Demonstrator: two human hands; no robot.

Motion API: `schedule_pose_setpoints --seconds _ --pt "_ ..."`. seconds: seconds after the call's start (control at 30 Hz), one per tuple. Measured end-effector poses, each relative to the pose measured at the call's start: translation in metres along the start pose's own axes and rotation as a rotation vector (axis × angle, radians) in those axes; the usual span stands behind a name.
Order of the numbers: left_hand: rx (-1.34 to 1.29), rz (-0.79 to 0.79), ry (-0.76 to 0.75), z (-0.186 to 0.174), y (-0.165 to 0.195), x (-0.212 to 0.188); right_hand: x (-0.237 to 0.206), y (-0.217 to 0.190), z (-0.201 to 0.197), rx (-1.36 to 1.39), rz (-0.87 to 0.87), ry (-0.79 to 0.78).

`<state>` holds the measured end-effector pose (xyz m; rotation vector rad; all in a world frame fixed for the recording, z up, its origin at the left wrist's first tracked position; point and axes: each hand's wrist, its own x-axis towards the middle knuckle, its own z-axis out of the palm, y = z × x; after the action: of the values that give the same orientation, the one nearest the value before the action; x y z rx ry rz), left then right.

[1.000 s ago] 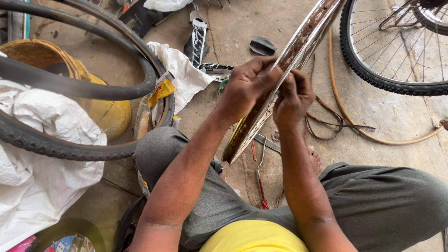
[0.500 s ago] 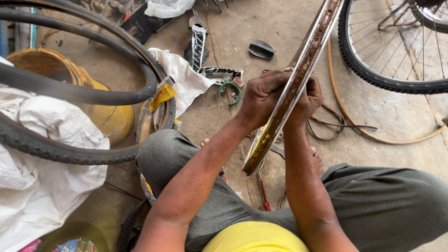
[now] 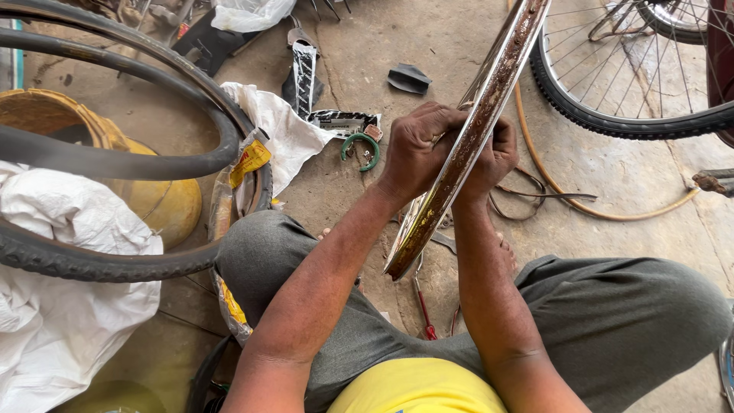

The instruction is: The person sits on the floor and uses a small tool to adjust the spokes on a bicycle wheel rim. They rotate the wheel and continue to tighten or loosen the spoke nipples to true the wheel.

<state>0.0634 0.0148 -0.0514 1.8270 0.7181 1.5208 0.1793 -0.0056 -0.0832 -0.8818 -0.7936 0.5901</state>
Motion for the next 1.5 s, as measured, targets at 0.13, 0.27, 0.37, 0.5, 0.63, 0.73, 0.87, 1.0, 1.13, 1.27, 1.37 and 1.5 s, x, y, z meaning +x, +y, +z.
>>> schedule_pose_setpoints --seconds 0.13,0.27,0.37,0.5,0.63,0.73,0.87,1.0,1.13,1.27,1.37,1.5 --pt "0.014 0.007 -0.035 -0.01 0.001 0.006 -0.001 0.003 0.002 -0.063 0.001 -0.021" --pt "-0.156 -0.149 -0.146 -0.02 0.007 0.012 0.001 0.007 0.003 0.014 -0.023 -0.049" --pt "-0.299 -0.225 -0.247 -0.027 0.012 0.016 0.0 0.008 0.002 -0.042 -0.019 -0.055" --pt "-0.274 -0.21 -0.242 -0.027 0.022 0.013 0.0 0.008 -0.002 -0.002 0.04 -0.078" --pt "-0.257 -0.25 -0.154 -0.018 0.024 0.009 0.003 0.007 -0.006 -0.009 0.076 -0.065" --pt "-0.007 -0.051 -0.088 -0.009 0.023 0.009 0.003 0.007 -0.007 -0.005 0.098 -0.062" --pt "0.004 -0.003 -0.075 -0.007 0.026 0.021 0.005 0.005 -0.004 -0.026 0.101 -0.033" --pt "-0.206 -0.278 -0.123 -0.039 0.051 0.035 0.006 -0.008 0.002 0.005 0.069 0.024" --pt "-0.348 -0.402 -0.106 -0.047 0.098 0.025 -0.001 -0.034 0.007 -0.036 -0.133 -0.021" --pt "0.324 -0.015 -0.227 -0.029 0.124 0.011 -0.015 -0.042 0.023 0.12 -0.105 -0.051" --pt "0.408 -0.062 -0.228 -0.017 0.124 0.013 -0.019 -0.039 0.029 0.104 -0.069 -0.033" --pt "0.283 -0.35 -0.26 -0.023 0.123 0.025 -0.018 -0.037 0.027 0.074 -0.027 -0.158"
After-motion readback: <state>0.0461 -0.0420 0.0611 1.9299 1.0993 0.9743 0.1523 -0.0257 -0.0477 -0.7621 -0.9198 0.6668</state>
